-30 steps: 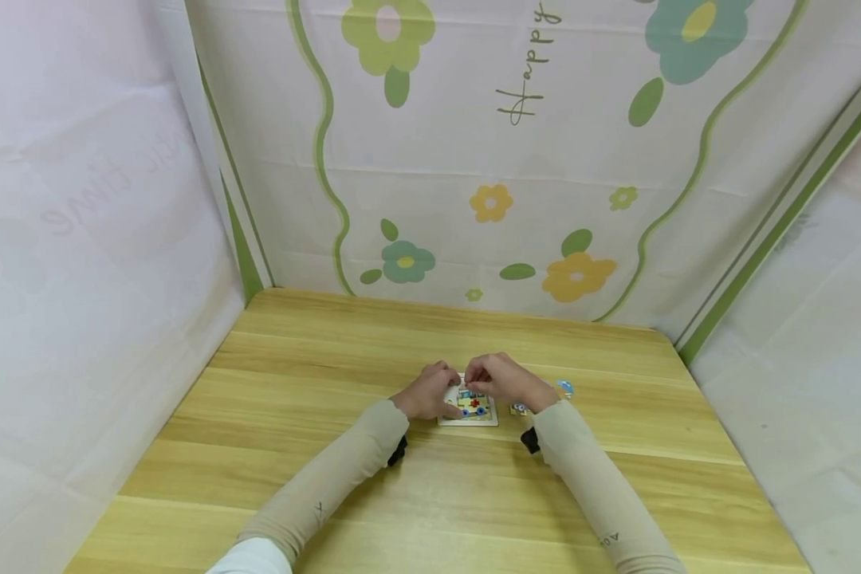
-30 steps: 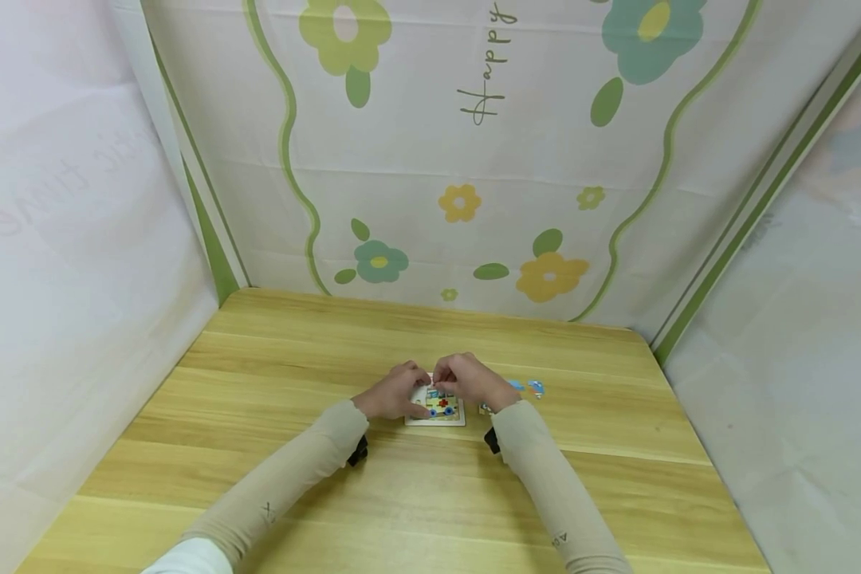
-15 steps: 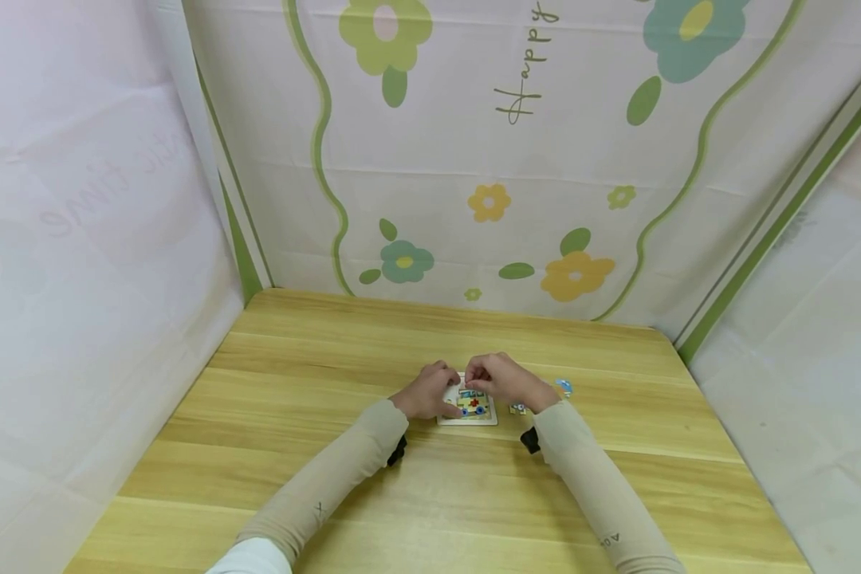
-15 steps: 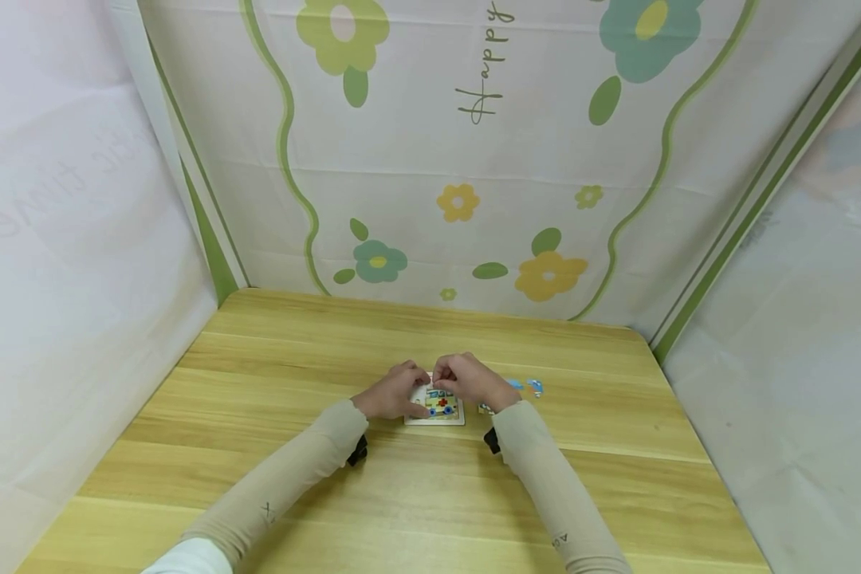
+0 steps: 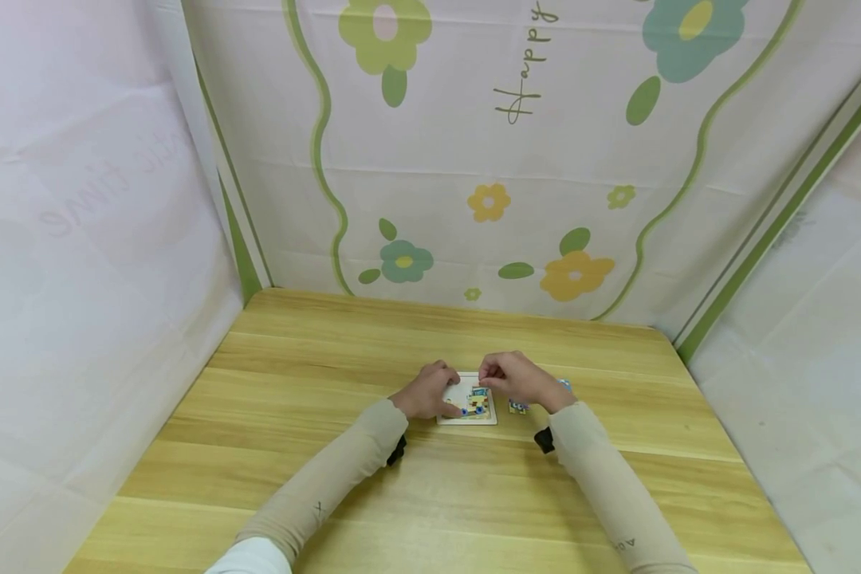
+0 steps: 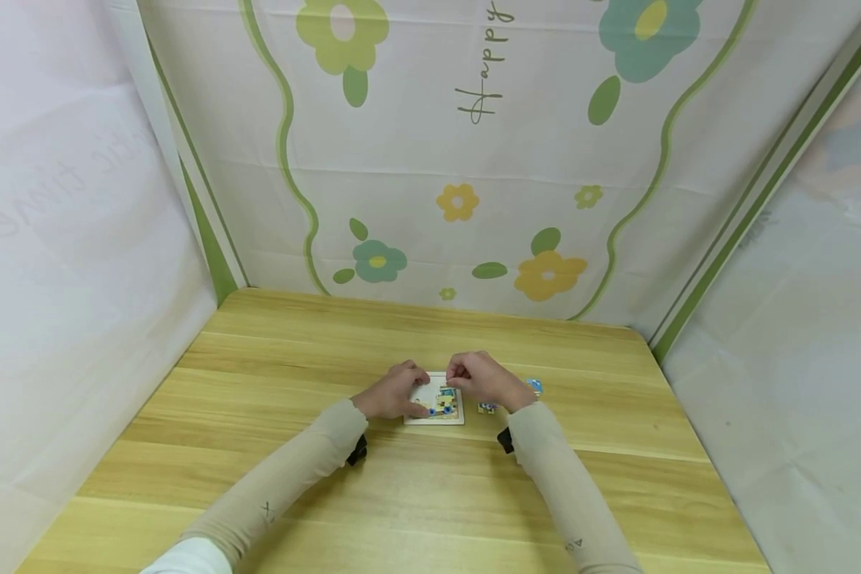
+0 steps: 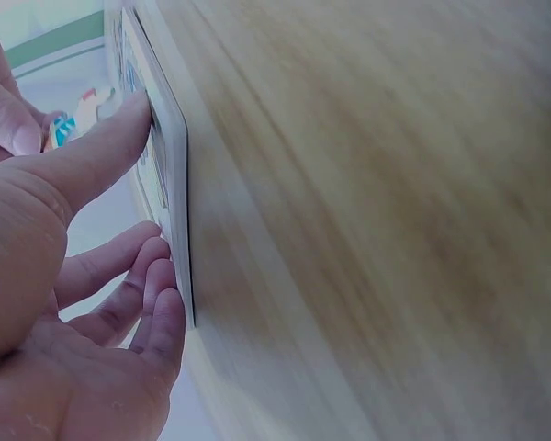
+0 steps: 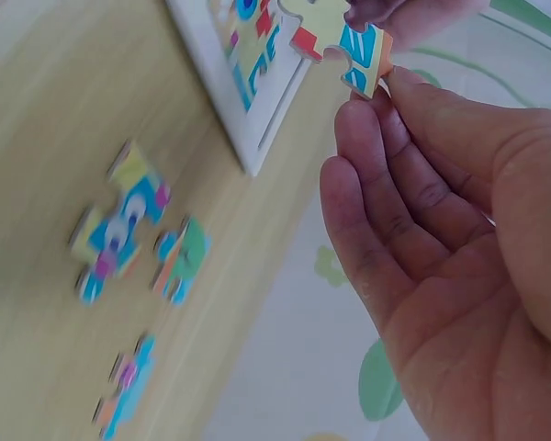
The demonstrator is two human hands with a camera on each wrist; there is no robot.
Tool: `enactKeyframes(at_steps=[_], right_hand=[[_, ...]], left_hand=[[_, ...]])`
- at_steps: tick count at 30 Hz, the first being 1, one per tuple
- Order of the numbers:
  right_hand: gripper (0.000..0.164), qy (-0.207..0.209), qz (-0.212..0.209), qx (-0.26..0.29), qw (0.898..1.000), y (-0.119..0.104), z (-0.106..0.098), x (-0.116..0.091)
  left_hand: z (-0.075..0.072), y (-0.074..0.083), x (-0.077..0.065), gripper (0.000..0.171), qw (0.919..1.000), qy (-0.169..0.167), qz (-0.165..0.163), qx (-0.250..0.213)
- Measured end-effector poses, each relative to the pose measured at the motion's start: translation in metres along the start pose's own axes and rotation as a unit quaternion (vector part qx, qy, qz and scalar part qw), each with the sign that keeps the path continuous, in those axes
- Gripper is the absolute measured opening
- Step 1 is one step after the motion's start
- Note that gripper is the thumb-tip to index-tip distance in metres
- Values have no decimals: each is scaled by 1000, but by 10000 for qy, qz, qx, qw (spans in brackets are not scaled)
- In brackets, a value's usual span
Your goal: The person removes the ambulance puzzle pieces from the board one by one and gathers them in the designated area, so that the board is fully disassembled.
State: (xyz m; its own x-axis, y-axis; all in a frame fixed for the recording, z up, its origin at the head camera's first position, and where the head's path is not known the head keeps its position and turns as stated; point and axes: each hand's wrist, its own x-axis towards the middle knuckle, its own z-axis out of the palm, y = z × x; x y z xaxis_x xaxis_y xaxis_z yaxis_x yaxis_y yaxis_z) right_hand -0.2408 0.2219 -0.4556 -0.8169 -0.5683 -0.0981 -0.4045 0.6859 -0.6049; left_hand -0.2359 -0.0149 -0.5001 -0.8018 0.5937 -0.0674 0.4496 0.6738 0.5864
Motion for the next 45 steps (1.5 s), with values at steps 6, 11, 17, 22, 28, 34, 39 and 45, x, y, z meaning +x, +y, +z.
enactKeyframes(at_steps=[6,11,17,22,28,34,39,45], right_hand=[[8,171,73,-192,9996,15,-12,-21],[7,308,346,-335,9984,28,-25,-42],[7,434,456,-396,9972,43,-40,-65],[8,499,502,-367,9968,56,-47,-76],[7,528,572,-298,9965,65,-50,-84],[8,462,706,-111,9964,72,-47,-84],[10,397,617,76,9973,81,-37,-82],[11,448,790,31,9959,85,-27,-77]], left_hand=[[0,0,-1,60,10000,1,32,-80],[0,1,-2,60,10000,-17,-47,-72],[0,2,-2,62,9998,-55,-148,-113],[-1,2,-2,62,9999,-50,-127,-94],[-2,3,-3,61,9999,-69,-98,-110],[-2,3,-4,60,9999,-43,-76,-125],[-1,4,-3,60,10000,-13,-52,-56],[0,4,-3,62,10000,-23,-74,-44]])
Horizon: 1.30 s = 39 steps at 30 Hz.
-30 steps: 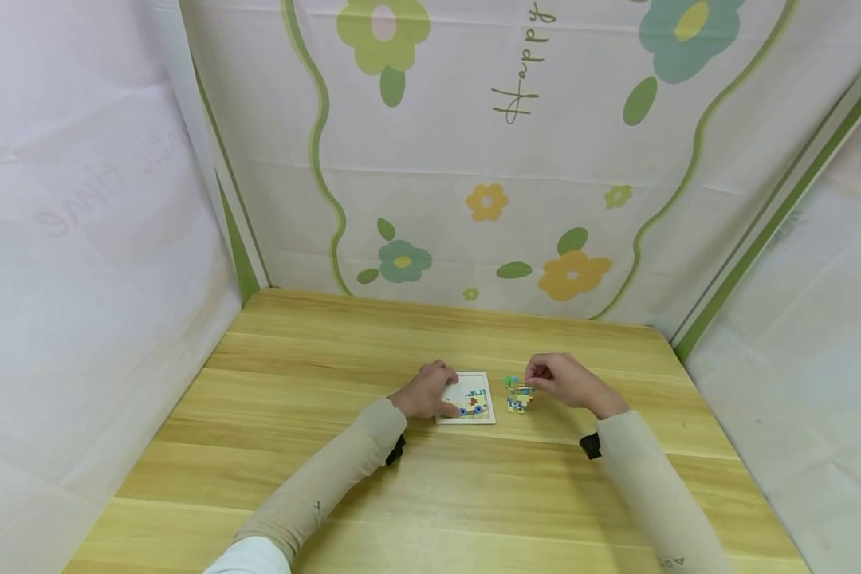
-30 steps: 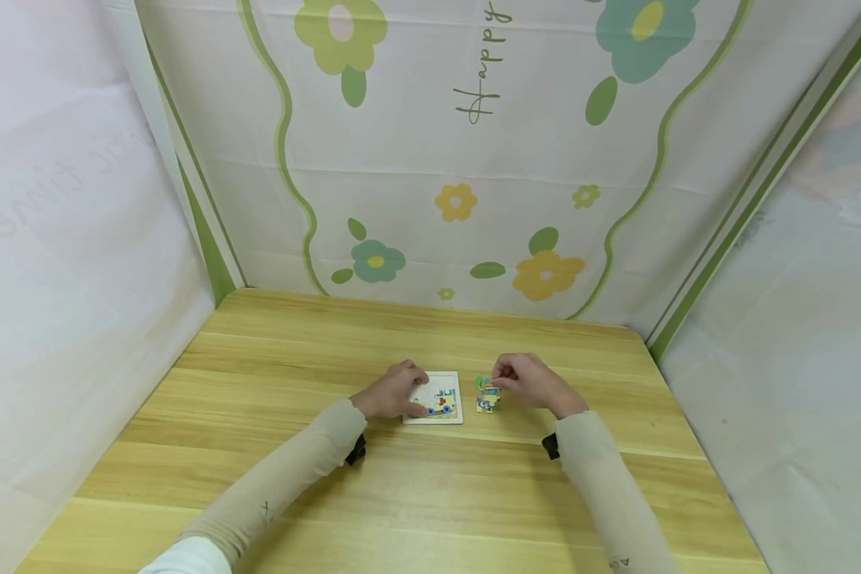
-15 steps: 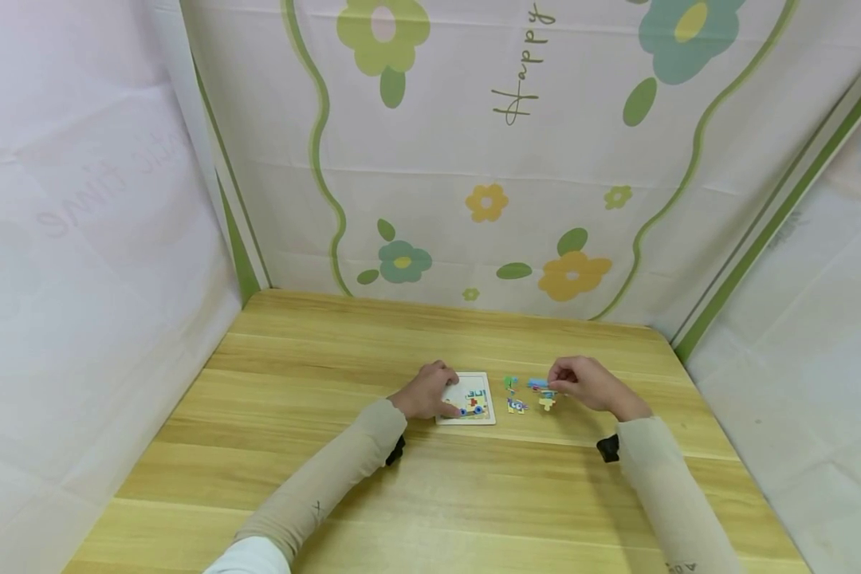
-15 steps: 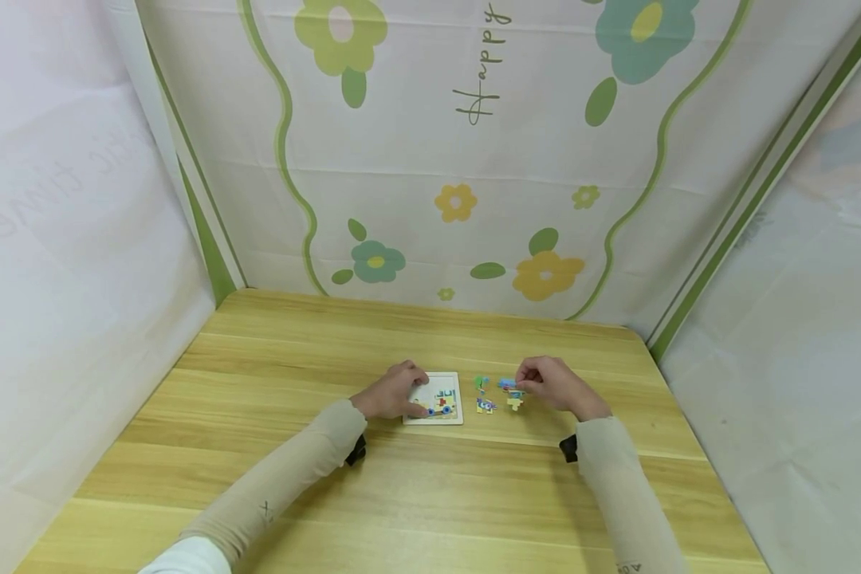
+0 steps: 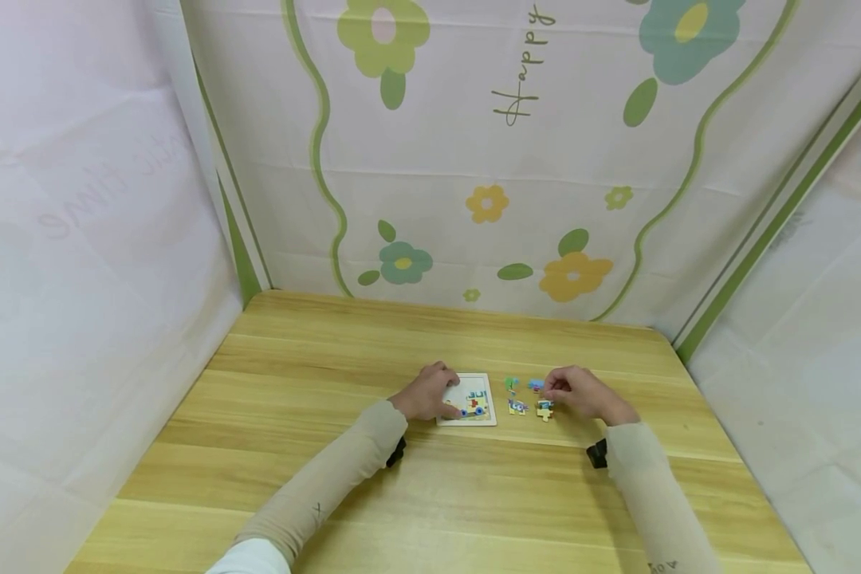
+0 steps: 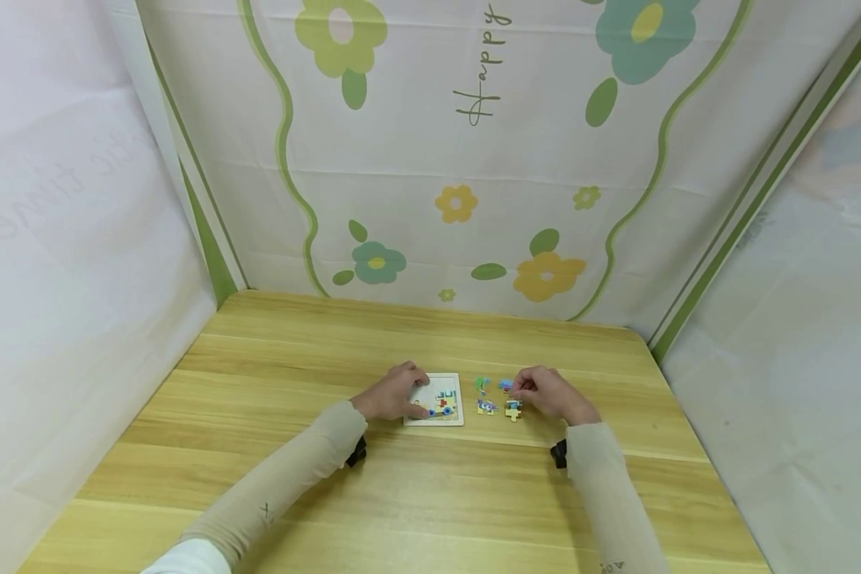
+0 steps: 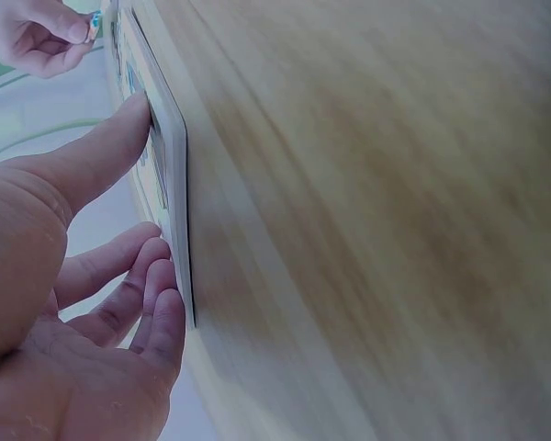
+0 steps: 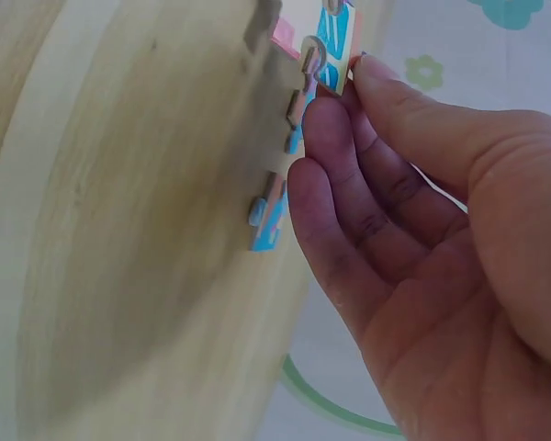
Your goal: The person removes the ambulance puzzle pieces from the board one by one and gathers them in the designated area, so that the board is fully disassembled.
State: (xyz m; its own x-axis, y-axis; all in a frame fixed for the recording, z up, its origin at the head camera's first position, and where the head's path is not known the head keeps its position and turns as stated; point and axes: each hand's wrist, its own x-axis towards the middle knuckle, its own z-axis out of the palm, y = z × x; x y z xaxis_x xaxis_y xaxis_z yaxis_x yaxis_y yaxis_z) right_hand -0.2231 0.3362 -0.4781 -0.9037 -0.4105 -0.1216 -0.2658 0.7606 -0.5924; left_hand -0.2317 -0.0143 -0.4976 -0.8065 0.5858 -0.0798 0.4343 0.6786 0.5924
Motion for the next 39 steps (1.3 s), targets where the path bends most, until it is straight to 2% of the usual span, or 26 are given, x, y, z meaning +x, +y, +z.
enactKeyframes(at_steps=[4,13,23,29,34,39], right_hand=[[10,-26,150,-129,9998,0,3,3],[10,-57,200,-244,9995,0,7,6],[8,-48,224,-327,9992,1,6,9],[7,-96,157,-304,9994,-13,1,12],[15,-167,-27,-504,9986,-31,1,20],[22,-347,-166,-486,9981,-48,8,31]], left_hand=[[0,0,0,62,10000,-11,-10,-21],[2,-1,1,62,9999,-12,101,74],[1,-1,1,62,9999,-38,74,108],[-1,0,-1,60,9998,-59,135,149],[0,3,1,61,9995,-16,191,242],[1,7,4,61,9998,-7,129,163]])
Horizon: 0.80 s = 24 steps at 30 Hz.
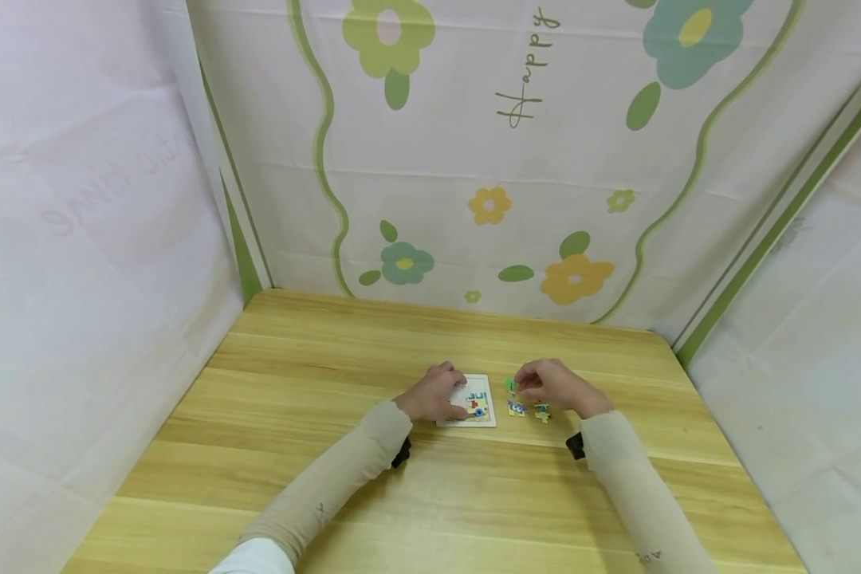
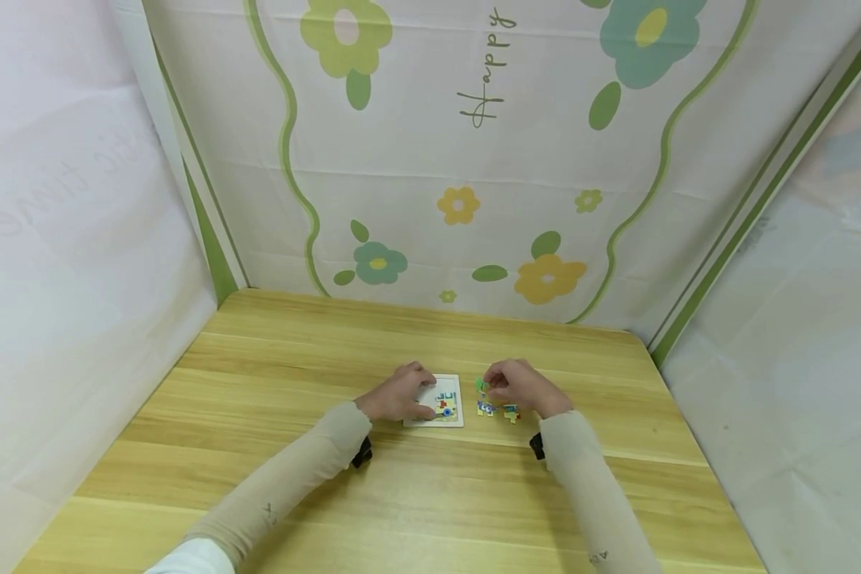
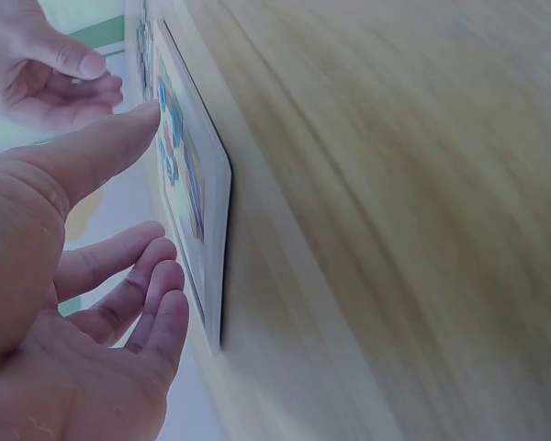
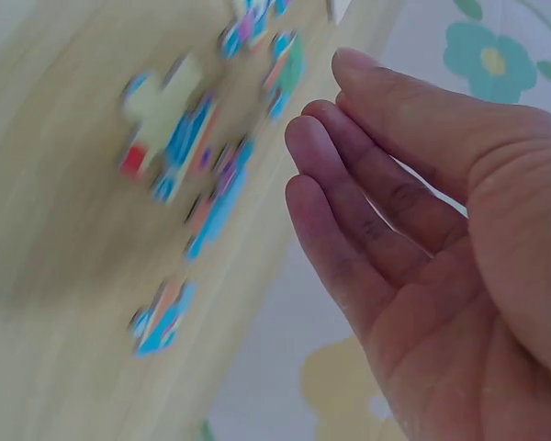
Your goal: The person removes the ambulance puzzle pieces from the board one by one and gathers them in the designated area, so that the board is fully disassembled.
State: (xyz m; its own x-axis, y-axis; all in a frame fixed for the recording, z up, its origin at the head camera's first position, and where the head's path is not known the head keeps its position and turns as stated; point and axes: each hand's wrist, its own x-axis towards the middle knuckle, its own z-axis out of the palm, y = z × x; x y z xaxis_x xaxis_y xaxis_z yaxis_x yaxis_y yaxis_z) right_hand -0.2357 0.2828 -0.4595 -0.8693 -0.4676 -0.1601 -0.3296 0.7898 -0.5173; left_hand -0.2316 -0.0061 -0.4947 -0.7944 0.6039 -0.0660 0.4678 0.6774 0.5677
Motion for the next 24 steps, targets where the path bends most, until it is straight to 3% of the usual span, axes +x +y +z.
enactKeyframes(at_steps=[14,24], right_hand=[[32,-370,-325,-224,9985,-46,19,26],[30,-230,-709,-246,9969,-48,36,29]], left_hand=[[6,8,10,60,9997,94,95,-181],[10,8,10,53,9986,193,175,-451]])
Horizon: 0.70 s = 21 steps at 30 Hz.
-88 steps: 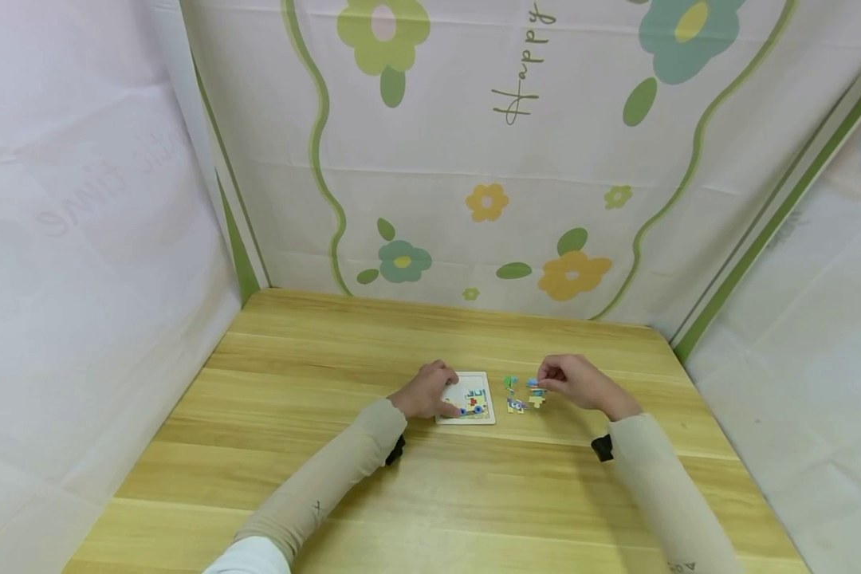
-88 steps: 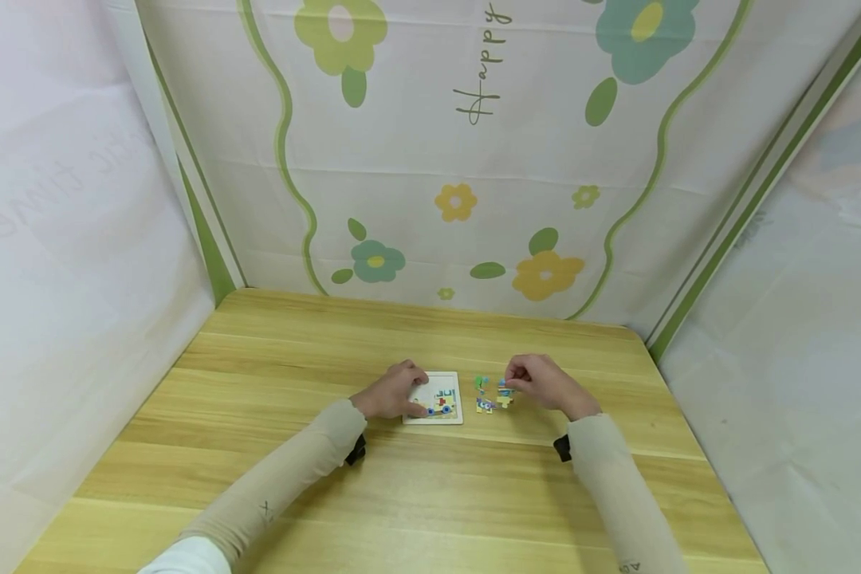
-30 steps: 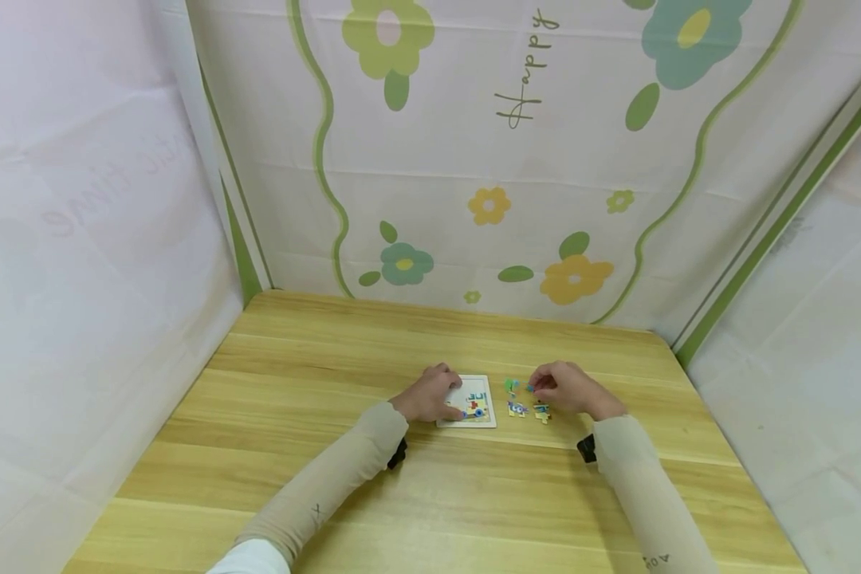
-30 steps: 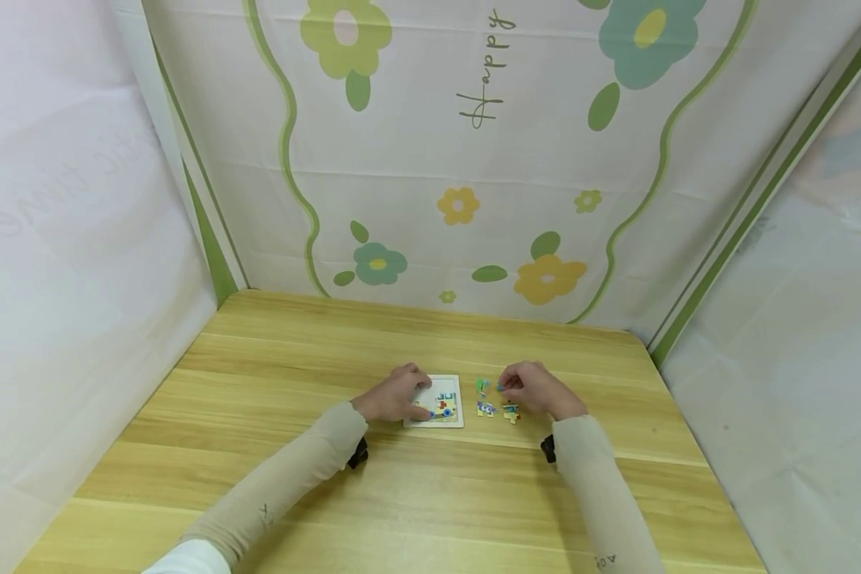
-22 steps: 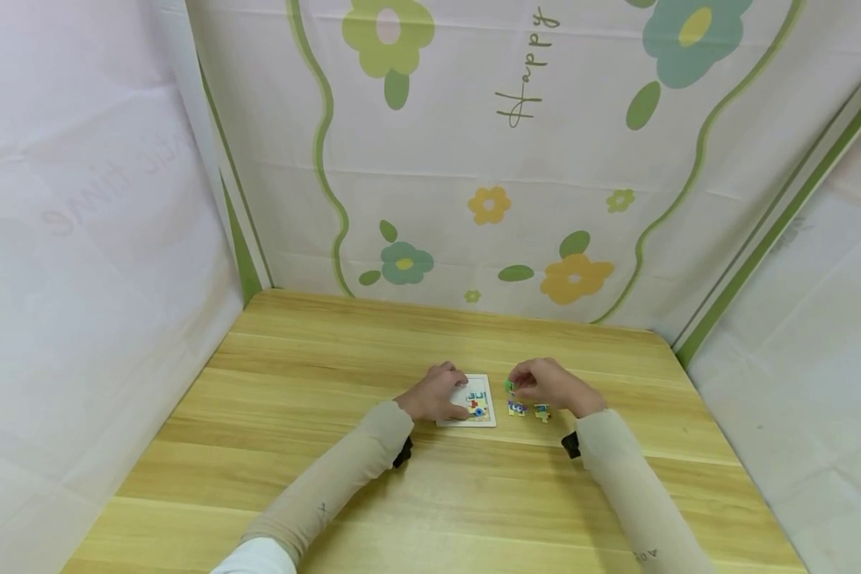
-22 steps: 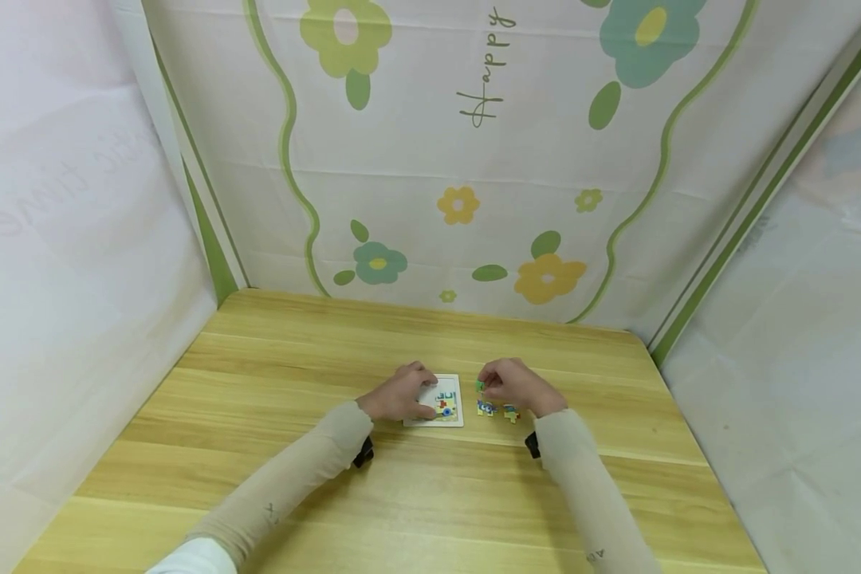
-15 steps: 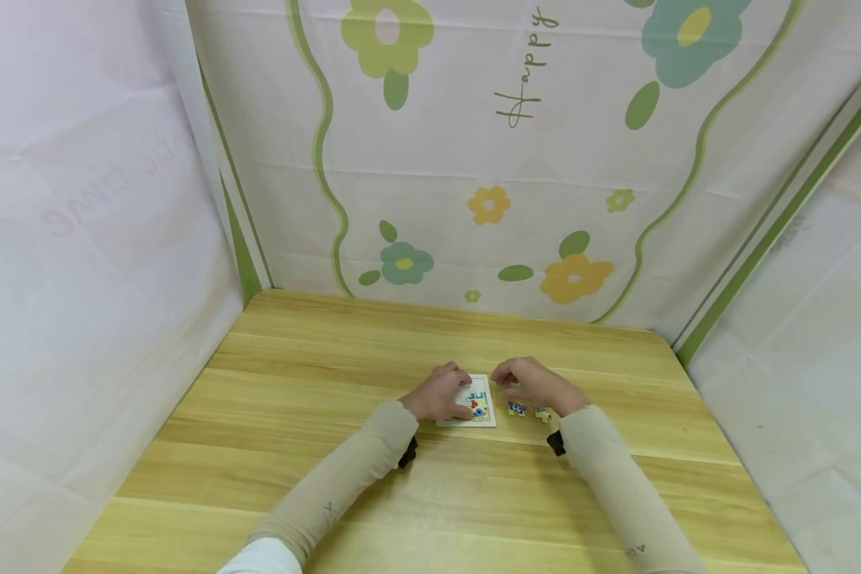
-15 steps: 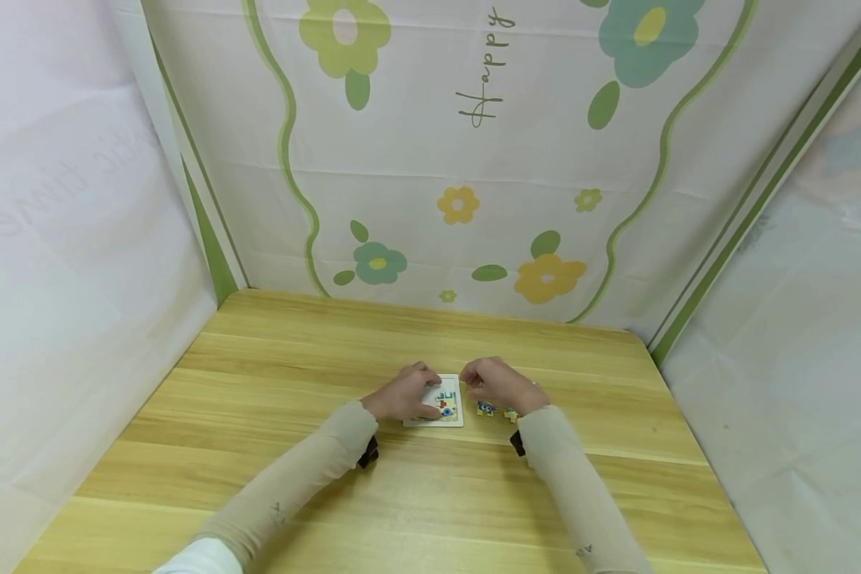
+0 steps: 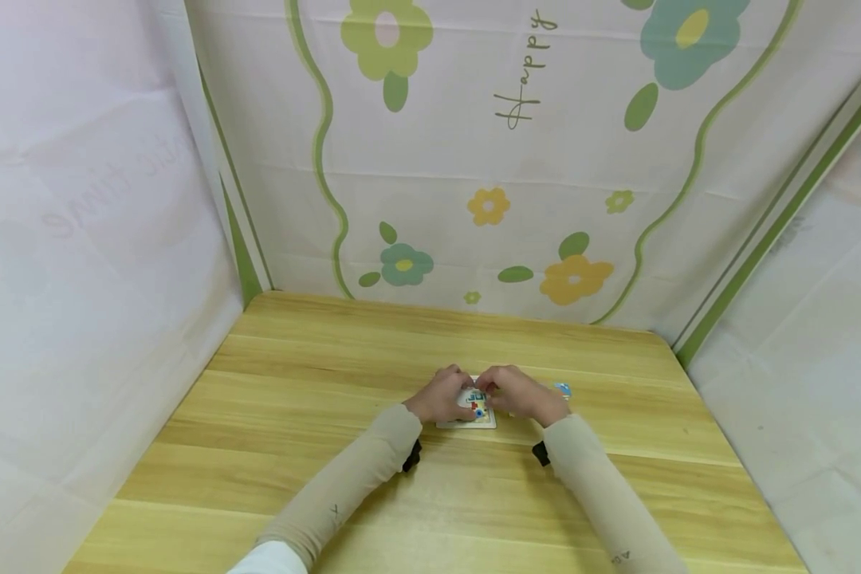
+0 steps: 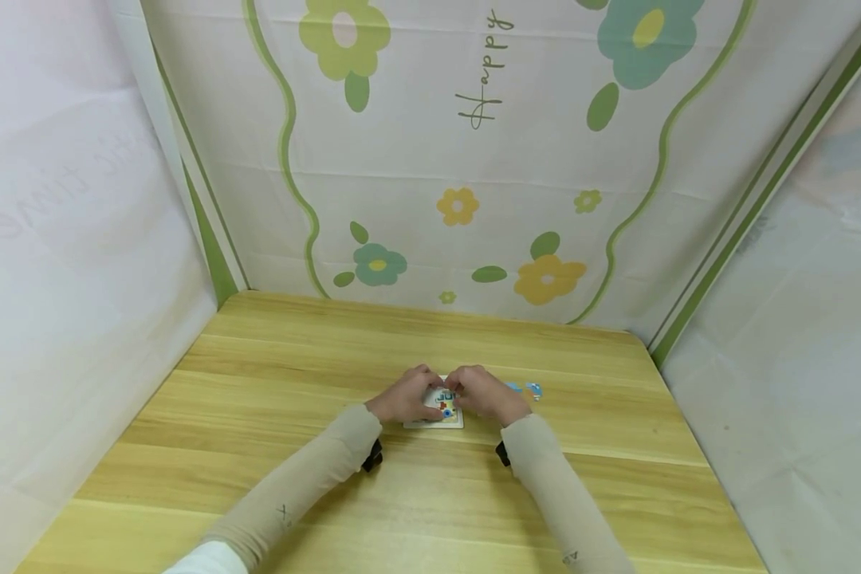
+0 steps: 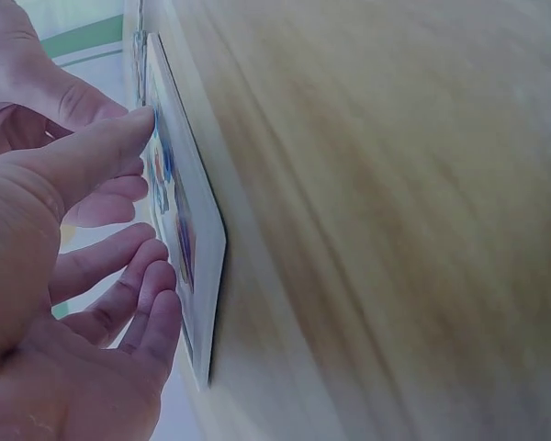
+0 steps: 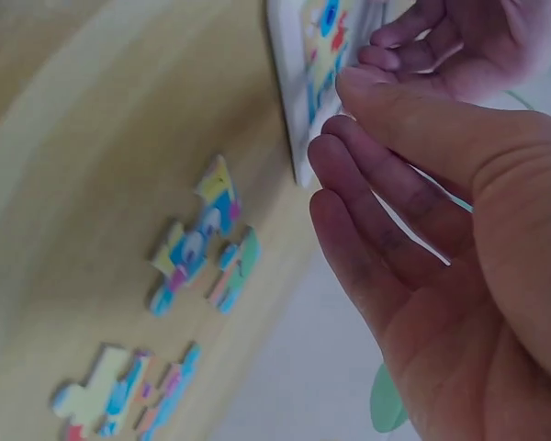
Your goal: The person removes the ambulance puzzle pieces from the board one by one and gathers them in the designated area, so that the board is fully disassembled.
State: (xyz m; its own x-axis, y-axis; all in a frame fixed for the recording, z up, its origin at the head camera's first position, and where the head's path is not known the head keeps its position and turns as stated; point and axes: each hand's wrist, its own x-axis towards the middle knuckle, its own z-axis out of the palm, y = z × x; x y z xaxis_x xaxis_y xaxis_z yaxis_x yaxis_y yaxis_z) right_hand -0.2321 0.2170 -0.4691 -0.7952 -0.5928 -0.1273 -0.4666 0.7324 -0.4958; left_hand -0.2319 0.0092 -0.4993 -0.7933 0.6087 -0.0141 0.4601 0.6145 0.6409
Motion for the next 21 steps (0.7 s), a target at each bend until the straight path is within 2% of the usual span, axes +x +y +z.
enactKeyframes(at_steps=[8,21], right_hand=[[30,143,-23,-117,9998,6,9,0],[29,63,13,-63,10000,3,3,4]], left_hand=[[3,-2,1,53,10000,25,-52,-34],[1,0,1,56,9998,-35,-189,-13]])
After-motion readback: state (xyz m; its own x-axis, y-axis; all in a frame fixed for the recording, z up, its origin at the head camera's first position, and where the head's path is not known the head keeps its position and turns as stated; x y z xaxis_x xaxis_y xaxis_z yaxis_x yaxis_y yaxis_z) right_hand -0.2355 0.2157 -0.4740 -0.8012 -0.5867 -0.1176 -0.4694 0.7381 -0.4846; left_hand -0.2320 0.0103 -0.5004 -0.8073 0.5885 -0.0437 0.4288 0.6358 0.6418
